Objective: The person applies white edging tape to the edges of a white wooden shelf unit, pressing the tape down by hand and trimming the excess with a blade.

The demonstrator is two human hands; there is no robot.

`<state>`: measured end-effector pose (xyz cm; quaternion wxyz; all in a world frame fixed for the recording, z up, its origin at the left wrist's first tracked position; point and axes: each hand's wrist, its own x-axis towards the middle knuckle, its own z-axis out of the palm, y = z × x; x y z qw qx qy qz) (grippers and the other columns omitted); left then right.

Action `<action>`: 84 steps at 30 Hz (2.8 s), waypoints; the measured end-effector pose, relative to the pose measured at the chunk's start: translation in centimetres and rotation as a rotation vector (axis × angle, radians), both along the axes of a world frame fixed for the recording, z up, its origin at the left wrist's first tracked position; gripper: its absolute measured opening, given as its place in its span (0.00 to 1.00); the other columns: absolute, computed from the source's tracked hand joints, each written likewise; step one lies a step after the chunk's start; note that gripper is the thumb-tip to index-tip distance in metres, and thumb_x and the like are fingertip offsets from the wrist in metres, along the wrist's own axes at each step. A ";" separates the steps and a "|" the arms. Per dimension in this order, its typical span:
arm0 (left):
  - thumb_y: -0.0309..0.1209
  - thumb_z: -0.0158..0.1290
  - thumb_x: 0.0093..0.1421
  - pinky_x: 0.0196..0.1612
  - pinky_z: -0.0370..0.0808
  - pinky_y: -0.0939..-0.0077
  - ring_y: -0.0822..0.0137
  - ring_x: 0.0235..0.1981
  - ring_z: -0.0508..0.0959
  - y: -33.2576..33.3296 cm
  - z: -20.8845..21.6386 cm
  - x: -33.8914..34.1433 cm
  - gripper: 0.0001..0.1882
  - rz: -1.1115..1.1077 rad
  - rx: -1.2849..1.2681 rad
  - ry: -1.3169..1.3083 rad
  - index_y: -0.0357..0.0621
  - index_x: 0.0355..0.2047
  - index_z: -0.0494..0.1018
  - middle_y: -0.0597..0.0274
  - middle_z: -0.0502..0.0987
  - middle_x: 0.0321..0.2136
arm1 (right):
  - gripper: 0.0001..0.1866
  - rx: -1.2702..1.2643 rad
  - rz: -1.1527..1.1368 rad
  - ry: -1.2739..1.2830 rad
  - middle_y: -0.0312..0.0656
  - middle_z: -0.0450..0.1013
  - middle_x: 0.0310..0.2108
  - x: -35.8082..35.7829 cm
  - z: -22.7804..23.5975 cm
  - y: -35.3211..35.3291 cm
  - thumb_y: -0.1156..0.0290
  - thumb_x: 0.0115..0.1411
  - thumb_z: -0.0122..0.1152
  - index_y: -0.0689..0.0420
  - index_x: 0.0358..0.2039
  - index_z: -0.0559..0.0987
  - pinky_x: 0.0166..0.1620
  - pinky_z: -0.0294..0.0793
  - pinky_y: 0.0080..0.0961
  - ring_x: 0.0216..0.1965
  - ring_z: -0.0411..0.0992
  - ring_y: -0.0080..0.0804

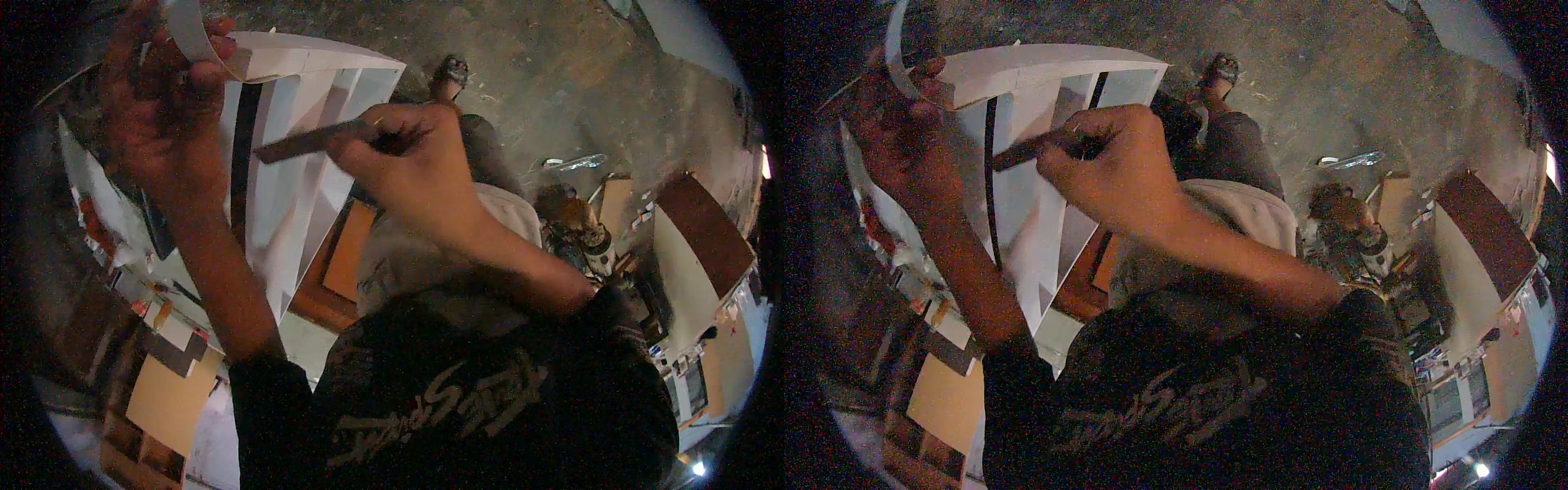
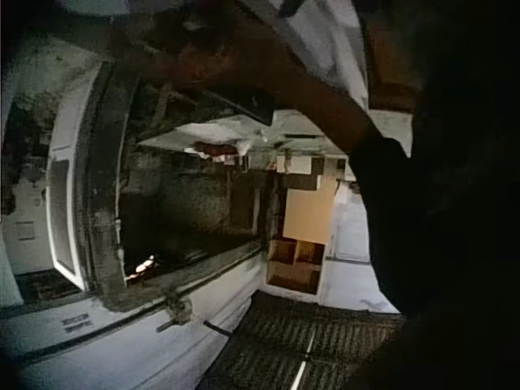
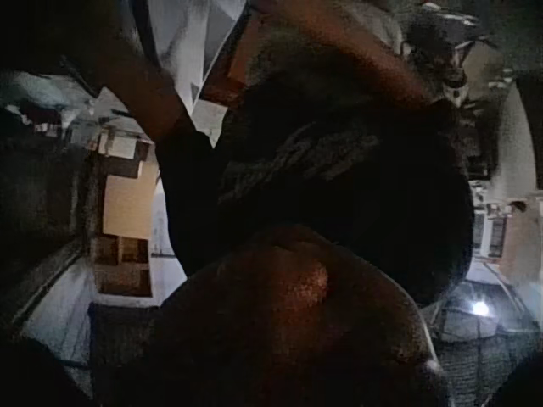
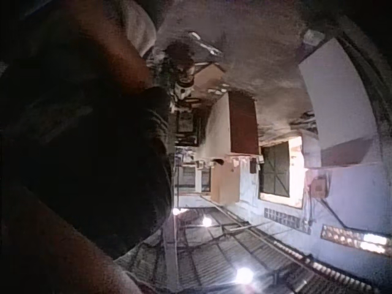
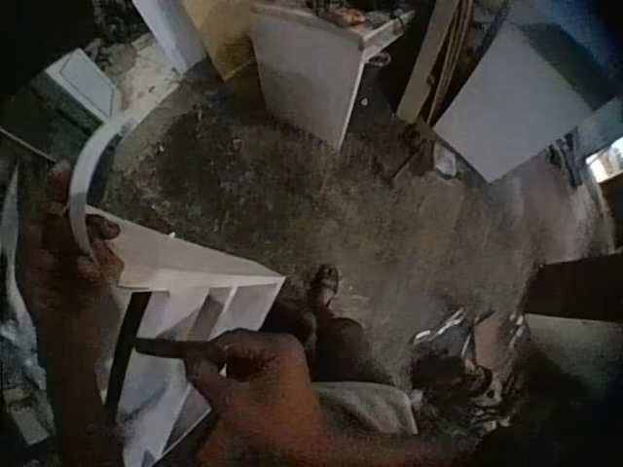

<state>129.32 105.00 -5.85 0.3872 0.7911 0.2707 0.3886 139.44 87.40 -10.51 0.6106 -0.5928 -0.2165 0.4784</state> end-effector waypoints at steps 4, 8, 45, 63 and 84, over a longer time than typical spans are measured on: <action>0.25 0.61 0.57 0.51 0.78 0.57 0.56 0.46 0.78 0.3 -0.6 -0.6 0.29 -0.014 0.001 -0.064 0.35 0.57 0.63 0.53 0.70 0.56 | 0.12 -0.079 -0.074 0.163 0.34 0.74 0.16 0.6 1.7 0.6 0.69 0.59 0.64 0.66 0.24 0.82 0.22 0.66 0.22 0.19 0.66 0.16; 0.26 0.61 0.58 0.53 0.76 0.60 0.58 0.47 0.77 -0.5 -0.2 0.2 0.29 0.056 0.142 0.028 0.35 0.57 0.63 0.54 0.73 0.52 | 0.13 -0.059 -0.208 0.139 0.35 0.75 0.16 -0.8 2.7 0.8 0.69 0.61 0.63 0.64 0.23 0.82 0.22 0.65 0.19 0.18 0.66 0.15; 0.31 0.56 0.60 0.49 0.74 0.72 0.67 0.43 0.78 -1.7 -0.6 -3.5 0.15 0.123 0.085 0.071 0.44 0.48 0.77 0.60 0.80 0.41 | 0.12 0.023 -0.617 0.421 0.39 0.73 0.25 -6.0 3.7 -0.4 0.66 0.63 0.56 0.63 0.34 0.79 0.31 0.69 0.23 0.24 0.69 0.27; 0.30 0.56 0.60 0.50 0.74 0.71 0.65 0.45 0.77 -1.1 -0.2 -3.7 0.15 0.114 0.078 0.043 0.43 0.48 0.76 0.59 0.79 0.43 | 0.11 0.130 -0.612 0.435 0.40 0.74 0.24 -5.7 3.5 0.6 0.66 0.62 0.58 0.62 0.33 0.79 0.30 0.69 0.23 0.23 0.70 0.28; 0.28 0.55 0.59 0.51 0.74 0.70 0.64 0.47 0.77 -0.9 -1.2 -4.1 0.16 0.091 0.038 0.011 0.42 0.48 0.76 0.57 0.78 0.45 | 0.10 0.021 -0.547 0.441 0.40 0.73 0.24 -5.1 5.3 1.9 0.67 0.60 0.59 0.62 0.33 0.80 0.31 0.68 0.22 0.23 0.69 0.27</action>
